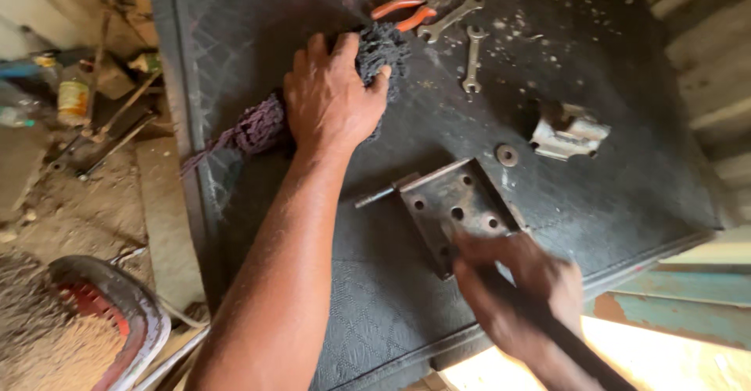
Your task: The person inserts a bolt through a square metal bracket on a workbench and uses a long flat metal bar to press and lever the bolt into place. They handle a dark rag, reposition the bracket, and turn it over while fitting the bolt by hand.
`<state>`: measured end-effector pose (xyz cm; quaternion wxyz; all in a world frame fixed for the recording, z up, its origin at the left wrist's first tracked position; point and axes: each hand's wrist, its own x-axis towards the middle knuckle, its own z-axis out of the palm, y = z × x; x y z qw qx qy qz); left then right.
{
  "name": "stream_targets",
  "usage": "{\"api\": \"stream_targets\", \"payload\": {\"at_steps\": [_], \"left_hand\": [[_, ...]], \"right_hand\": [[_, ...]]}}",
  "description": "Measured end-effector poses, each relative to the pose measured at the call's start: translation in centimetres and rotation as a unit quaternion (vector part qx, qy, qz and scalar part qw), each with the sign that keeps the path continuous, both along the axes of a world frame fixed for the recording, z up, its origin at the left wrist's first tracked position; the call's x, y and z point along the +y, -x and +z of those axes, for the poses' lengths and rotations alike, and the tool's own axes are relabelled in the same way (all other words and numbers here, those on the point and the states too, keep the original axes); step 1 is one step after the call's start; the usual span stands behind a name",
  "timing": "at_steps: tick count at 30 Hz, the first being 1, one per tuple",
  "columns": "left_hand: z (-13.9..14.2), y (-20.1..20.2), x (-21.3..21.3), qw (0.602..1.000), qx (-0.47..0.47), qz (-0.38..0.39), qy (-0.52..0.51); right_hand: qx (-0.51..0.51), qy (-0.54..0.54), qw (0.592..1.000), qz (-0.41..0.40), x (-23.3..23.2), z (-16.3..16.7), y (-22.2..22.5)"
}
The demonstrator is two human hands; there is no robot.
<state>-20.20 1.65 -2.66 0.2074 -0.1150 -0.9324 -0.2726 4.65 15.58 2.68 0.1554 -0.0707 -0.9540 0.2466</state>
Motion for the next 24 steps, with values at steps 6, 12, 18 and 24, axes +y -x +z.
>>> {"api": "stream_targets", "payload": {"at_steps": [6,12,18,24], "left_hand": [[-0.1,-0.2,0.1,1.0,0.021,-0.007,-0.012],[0.1,-0.4,0.1,1.0,-0.009,-0.02,-0.007],[0.2,-0.5,0.0,1.0,0.013,-0.007,-0.002],[0.6,-0.6,0.1,1.0,0.004,-0.022,-0.01]], "right_hand": [[0.03,0.064,0.995,0.067,-0.4,0.3,0.4],[-0.066,0.141,0.987,-0.037,-0.7,0.7,0.8],[-0.004,0.051,0.999,0.006,-0.5,0.7,0.2],[-0.034,-0.004,0.998,-0.05,0.3,0.6,-0.5]]}}
